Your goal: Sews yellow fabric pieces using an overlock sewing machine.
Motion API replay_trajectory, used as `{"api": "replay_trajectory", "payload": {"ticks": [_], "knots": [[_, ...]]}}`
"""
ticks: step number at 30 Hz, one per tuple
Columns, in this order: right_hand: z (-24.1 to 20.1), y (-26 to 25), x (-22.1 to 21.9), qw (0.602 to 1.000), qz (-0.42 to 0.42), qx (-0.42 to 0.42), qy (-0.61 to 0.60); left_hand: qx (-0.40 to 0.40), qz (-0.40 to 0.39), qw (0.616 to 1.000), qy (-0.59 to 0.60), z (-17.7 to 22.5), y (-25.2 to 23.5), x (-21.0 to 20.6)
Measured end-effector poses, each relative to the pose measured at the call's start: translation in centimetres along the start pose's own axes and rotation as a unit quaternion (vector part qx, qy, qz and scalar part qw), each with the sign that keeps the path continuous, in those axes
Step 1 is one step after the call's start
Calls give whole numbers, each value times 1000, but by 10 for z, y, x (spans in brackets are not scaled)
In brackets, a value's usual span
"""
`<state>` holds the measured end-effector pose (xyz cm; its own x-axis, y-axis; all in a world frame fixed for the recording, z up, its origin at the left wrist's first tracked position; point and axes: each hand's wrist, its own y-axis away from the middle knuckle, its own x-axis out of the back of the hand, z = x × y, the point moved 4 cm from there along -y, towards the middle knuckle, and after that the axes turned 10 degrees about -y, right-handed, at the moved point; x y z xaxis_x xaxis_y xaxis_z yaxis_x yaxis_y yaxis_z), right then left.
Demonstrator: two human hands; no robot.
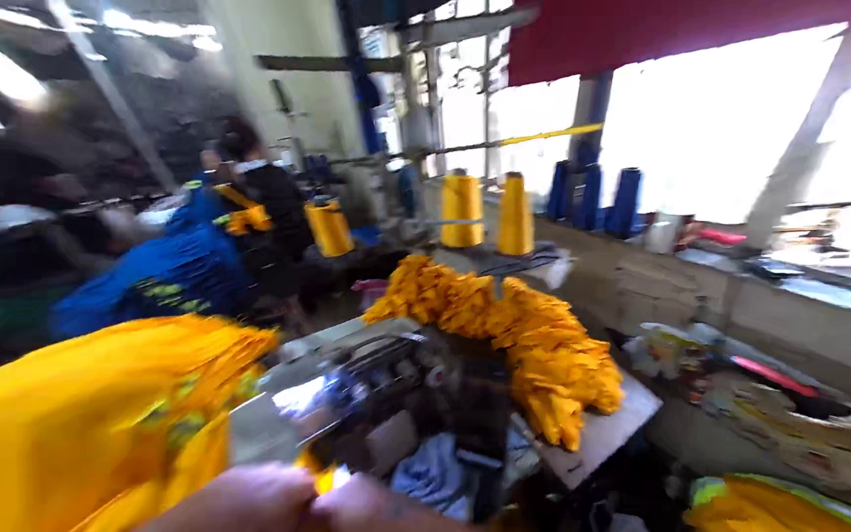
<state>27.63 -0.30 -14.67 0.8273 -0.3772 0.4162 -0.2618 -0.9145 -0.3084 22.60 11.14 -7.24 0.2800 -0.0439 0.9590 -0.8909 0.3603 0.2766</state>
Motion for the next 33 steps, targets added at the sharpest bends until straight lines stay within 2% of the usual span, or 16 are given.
{"api": "replay_trajectory", "payload": {"ticks": [1,3,5,7,10,12,15,17,20,23,24,28,33], "knots": [[4,0,3,1000,-3,4,-14,5,-1,1000,-25,-10,-1,-3],[17,-3,11,997,30,-4,-67,65,-30,995,-72,-16,0,1],[25,-7,19,993,58,-19,-97,103,-67,989,-77,-18,-1,5],[29,-10,24,994,71,3,-84,84,-62,992,-76,-23,2,3],[35,-14,27,994,63,89,-12,27,-26,998,-50,-22,9,3],[32,-17,27,997,17,76,19,4,-42,998,-36,-11,9,11],[30,-13,20,995,-70,33,-61,-13,-63,997,-44,-1,3,20],[37,1,8,988,-90,24,-123,2,-72,995,-65,-8,-3,13],[56,22,-7,987,-45,19,-150,42,-83,984,-154,-25,-9,-1],[62,21,-7,983,-15,36,-178,-15,-8,990,-141,-22,-9,7],[62,18,-7,981,-13,38,-188,-26,-5,992,-121,-17,-8,12],[65,9,-1,978,-11,38,-202,32,-80,982,-170,-14,-15,15],[67,7,0,978,-14,46,-205,61,-117,975,-177,-7,-19,11]]}}
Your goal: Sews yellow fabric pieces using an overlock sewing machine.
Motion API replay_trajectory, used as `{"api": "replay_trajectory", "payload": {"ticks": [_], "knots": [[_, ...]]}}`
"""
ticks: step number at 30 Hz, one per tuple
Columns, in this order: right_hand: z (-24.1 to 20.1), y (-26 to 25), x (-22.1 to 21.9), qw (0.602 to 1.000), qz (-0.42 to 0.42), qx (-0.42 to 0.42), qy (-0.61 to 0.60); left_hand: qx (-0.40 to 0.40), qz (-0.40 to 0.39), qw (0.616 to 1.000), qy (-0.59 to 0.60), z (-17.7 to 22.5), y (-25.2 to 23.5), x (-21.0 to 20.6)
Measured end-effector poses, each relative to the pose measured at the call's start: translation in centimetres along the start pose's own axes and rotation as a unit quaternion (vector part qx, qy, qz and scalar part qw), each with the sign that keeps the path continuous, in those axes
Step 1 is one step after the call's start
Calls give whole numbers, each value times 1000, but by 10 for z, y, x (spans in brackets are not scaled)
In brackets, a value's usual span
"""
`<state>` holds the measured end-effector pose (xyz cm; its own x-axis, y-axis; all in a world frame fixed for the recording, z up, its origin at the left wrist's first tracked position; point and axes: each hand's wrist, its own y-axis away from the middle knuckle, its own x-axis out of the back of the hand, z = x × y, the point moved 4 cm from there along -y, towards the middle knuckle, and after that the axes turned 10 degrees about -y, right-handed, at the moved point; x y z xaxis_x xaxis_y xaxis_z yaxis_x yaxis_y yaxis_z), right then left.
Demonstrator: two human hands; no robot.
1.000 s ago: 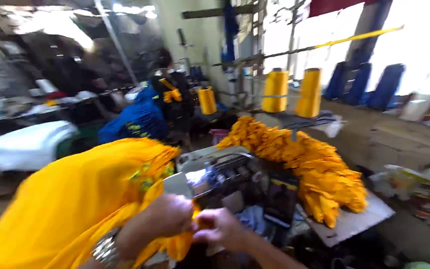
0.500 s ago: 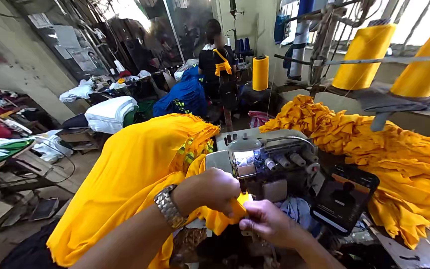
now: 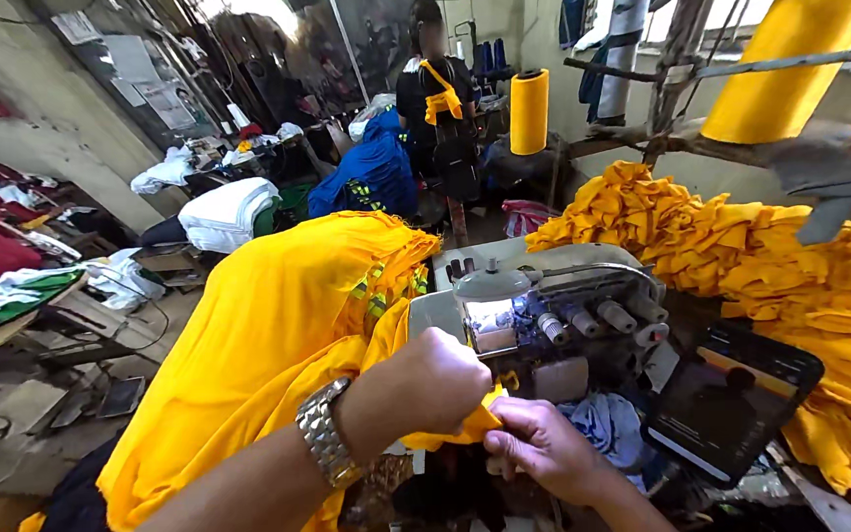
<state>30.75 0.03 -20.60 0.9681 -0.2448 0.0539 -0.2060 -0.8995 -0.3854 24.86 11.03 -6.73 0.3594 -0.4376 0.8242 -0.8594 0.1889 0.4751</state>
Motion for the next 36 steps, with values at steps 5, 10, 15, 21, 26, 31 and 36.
{"api": "replay_trajectory", "payload": {"ticks": [5,10,15,21,26,31,36], "knots": [[1,1,1,1000,8,10,0,-27,20,999,36,3,-1,-2],[3,4,3,999,12,17,-28,-48,90,990,96,2,2,-23],[5,17,4,995,82,59,7,29,210,947,243,16,5,-58],[-10,59,8,980,200,15,2,290,244,867,324,3,-12,-88],[-1,76,24,950,277,-142,-30,369,197,844,337,-12,-4,-97],[1,86,22,945,269,-184,5,380,247,837,306,42,19,-98],[10,89,9,931,264,-252,22,195,333,810,441,113,-63,-108]]}}
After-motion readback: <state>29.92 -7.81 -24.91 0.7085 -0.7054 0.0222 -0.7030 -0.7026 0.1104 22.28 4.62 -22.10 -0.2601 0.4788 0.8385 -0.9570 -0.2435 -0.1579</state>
